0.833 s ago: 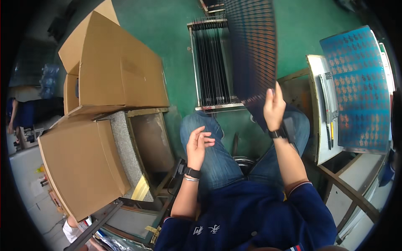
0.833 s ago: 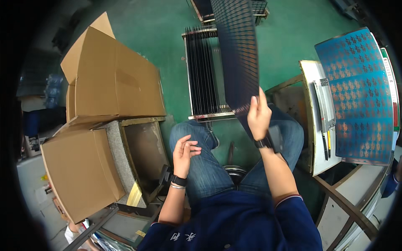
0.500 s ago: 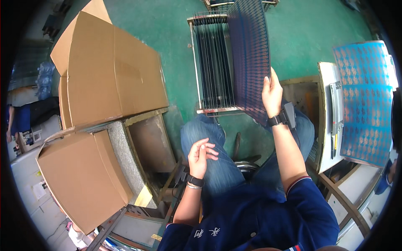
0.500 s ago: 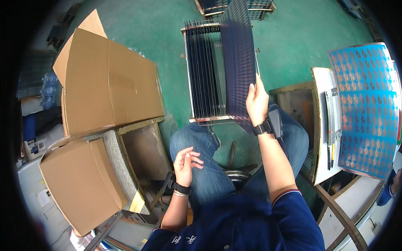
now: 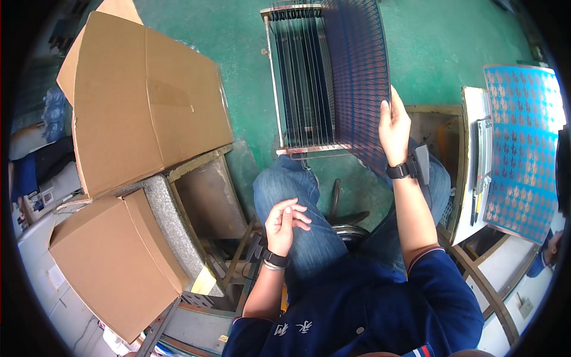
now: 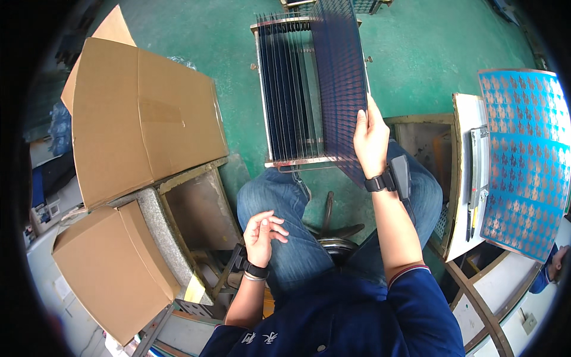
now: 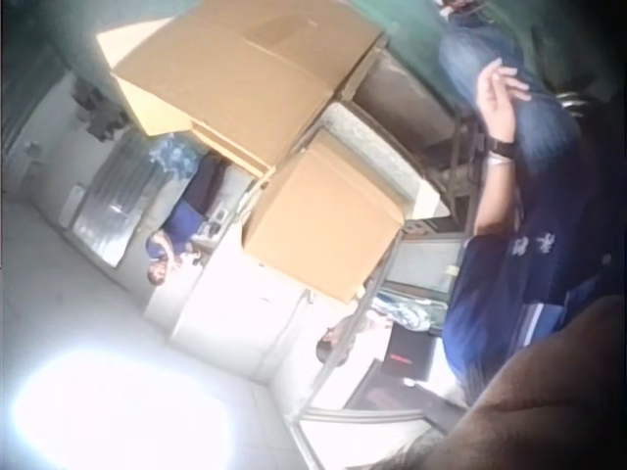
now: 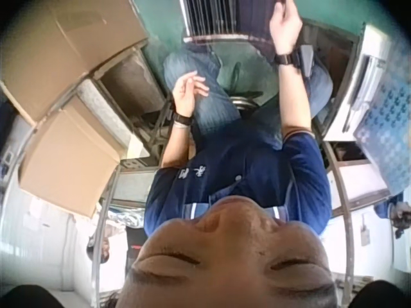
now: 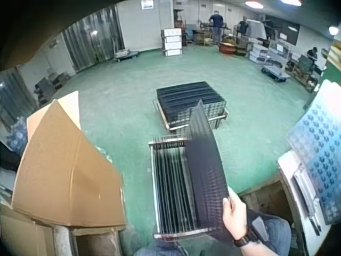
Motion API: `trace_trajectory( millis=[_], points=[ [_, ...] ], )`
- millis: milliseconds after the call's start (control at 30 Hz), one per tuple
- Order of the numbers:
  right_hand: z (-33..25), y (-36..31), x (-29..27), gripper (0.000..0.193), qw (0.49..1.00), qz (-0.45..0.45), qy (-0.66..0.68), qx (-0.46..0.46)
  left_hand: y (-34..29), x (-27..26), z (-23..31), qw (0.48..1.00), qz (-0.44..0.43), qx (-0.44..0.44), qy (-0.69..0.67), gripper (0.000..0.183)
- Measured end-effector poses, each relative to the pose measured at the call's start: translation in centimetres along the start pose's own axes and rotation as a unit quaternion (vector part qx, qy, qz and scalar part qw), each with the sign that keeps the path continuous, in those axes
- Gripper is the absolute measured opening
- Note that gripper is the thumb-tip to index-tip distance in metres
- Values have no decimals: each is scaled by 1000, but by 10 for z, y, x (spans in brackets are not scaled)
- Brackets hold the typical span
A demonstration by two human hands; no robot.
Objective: Inspecting large blue patterned metal sheets by lifting them and checking for defects.
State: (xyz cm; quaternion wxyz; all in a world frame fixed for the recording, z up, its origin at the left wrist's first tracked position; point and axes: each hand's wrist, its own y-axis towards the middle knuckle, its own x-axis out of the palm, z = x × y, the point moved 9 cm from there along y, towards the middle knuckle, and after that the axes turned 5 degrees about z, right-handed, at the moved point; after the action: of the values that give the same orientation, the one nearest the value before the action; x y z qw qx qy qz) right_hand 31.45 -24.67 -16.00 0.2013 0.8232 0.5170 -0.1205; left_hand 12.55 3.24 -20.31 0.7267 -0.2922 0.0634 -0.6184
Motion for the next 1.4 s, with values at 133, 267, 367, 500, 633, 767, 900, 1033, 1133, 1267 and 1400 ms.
trace_trajectory(
  millis=[133,267,367,500,633,767,900,1033,1133,1267,1400],
  points=[
    [6,18,8,34,999,-21,-34,14,-1,1,-2,1000,-3,-7,-5,25],
    [14,24,42,36,977,6,-199,-73,-2,2,0,1000,3,5,18,23],
    [44,0,90,41,949,-136,-258,124,-4,-3,2,1000,19,5,24,23],
    [76,-29,114,49,947,-79,-304,-64,-2,0,-2,1000,15,-5,19,22],
    [80,-60,129,54,928,-145,-327,-107,-4,-2,0,1000,15,-2,18,22],
    [83,-68,131,52,907,-161,-368,-125,-5,-1,2,1000,10,6,18,22],
    [85,-66,133,44,902,-187,-379,-84,-6,3,2,999,7,24,37,22],
    [92,-63,128,21,906,-204,-367,-50,-5,5,2,998,4,35,44,22],
    [67,-56,113,19,914,-142,-369,-87,-4,8,3,999,-3,30,41,24],
    [-5,-30,29,30,972,-76,-187,-123,-5,1,-4,1000,7,23,8,25],
    [-43,-17,-106,29,978,-197,0,75,-6,0,0,999,-7,25,-31,24]
  ],
)
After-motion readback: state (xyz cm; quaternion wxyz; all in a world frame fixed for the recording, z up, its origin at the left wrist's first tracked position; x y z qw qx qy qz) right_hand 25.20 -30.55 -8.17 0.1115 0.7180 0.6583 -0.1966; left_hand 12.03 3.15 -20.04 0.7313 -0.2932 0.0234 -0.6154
